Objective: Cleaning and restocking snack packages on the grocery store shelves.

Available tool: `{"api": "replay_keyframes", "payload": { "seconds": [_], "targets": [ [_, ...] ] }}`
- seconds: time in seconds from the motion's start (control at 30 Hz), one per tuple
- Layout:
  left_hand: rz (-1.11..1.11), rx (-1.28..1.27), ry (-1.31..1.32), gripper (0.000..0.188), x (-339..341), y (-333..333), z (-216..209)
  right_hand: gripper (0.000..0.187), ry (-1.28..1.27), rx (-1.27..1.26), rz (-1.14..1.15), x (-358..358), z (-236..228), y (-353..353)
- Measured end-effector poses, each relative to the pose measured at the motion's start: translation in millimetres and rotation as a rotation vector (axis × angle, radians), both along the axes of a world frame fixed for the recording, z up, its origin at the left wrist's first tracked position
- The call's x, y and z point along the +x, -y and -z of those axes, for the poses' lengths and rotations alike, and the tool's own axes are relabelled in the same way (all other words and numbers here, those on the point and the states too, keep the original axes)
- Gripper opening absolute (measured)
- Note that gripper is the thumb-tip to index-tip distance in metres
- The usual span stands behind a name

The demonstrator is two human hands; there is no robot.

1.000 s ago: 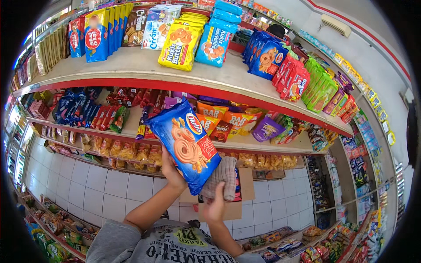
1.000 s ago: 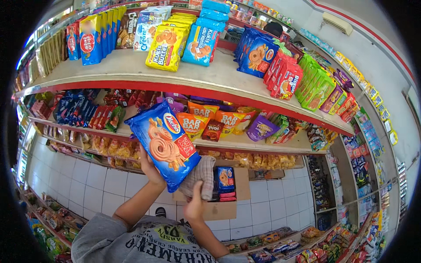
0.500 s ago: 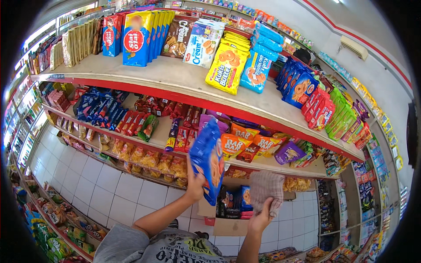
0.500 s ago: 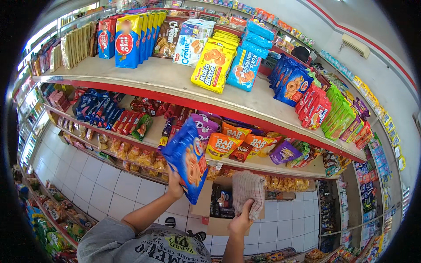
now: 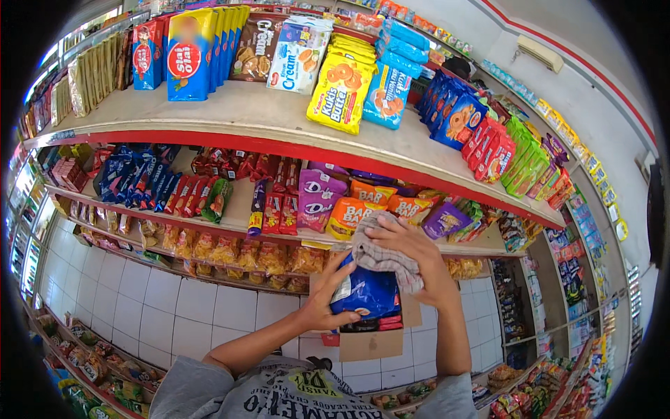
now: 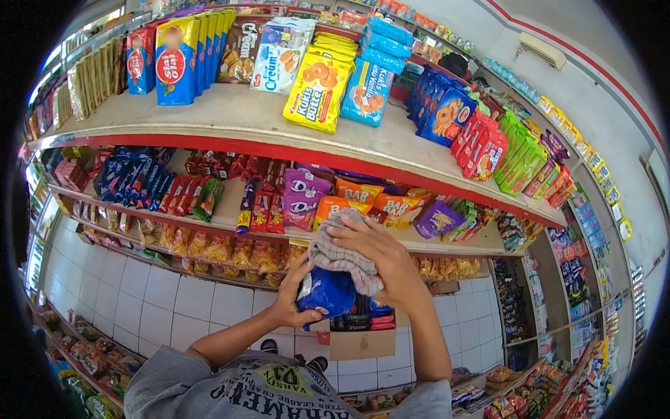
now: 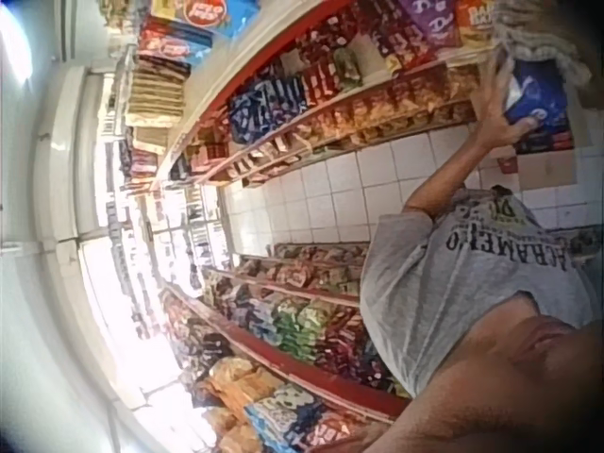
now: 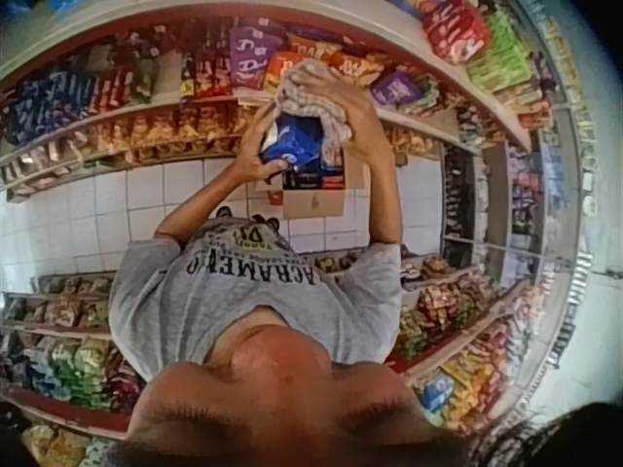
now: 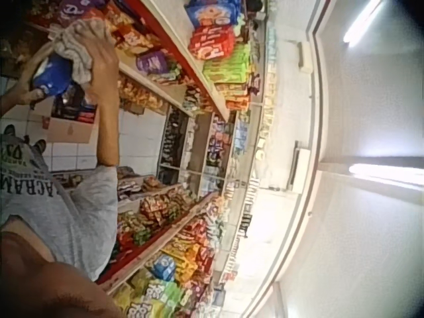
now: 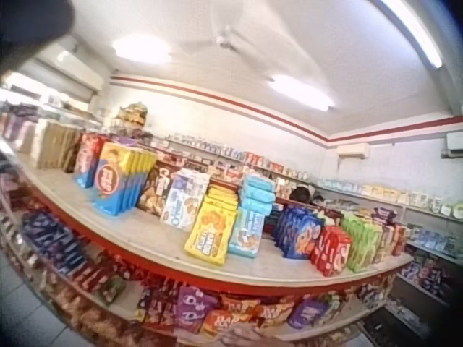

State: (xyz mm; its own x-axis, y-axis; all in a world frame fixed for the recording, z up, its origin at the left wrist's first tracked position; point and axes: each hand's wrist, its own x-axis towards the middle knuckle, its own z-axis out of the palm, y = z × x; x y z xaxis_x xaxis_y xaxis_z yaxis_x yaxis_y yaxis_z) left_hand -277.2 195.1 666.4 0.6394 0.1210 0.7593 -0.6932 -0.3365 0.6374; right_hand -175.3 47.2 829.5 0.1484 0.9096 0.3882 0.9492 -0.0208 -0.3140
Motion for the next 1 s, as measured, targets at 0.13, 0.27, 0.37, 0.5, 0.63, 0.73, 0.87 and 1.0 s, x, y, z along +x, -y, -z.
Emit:
{"api": "replay_keyframes", "payload": {
  "seconds": [0.13, 0.27, 0.37, 0.5, 0.63, 0.73, 0.87, 1.0],
  "targets": [
    [-0.040, -0.135, -0.074, 0.089, 10, -4, 5, 0.046, -0.113, -0.075, -0.103, -12, 6, 11],
    [0.009, -0.054, -0.078, 0.092, 11, 7, -7, 0.045, -0.048, 0.005, -0.102, 0, 8, 25],
    [0.096, -0.177, -0.129, 0.090, 16, 15, -9, 0.039, 0.056, 0.057, 0.183, 21, 6, 18],
    [0.349, -0.711, -0.238, 0.079, 23, 37, 6, 0.032, -0.357, 0.321, 0.263, 38, 64, 52],
    [0.523, -1.083, -0.306, 0.064, 36, 38, 25, 0.038, -0.574, 0.556, 0.530, -17, 101, 29],
    [0.396, -1.130, -0.353, 0.063, 46, 44, 31, 0.045, -0.292, 0.444, 0.320, -42, 123, 11],
    [0.572, -1.178, -0.444, 0.069, 48, 48, 18, 0.042, -0.404, 0.457, 0.292, -73, 115, 25],
    [0.641, -0.957, -0.396, 0.066, 36, 69, 26, 0.041, -0.317, 0.485, 0.402, -28, 111, 30]
  ]
}}
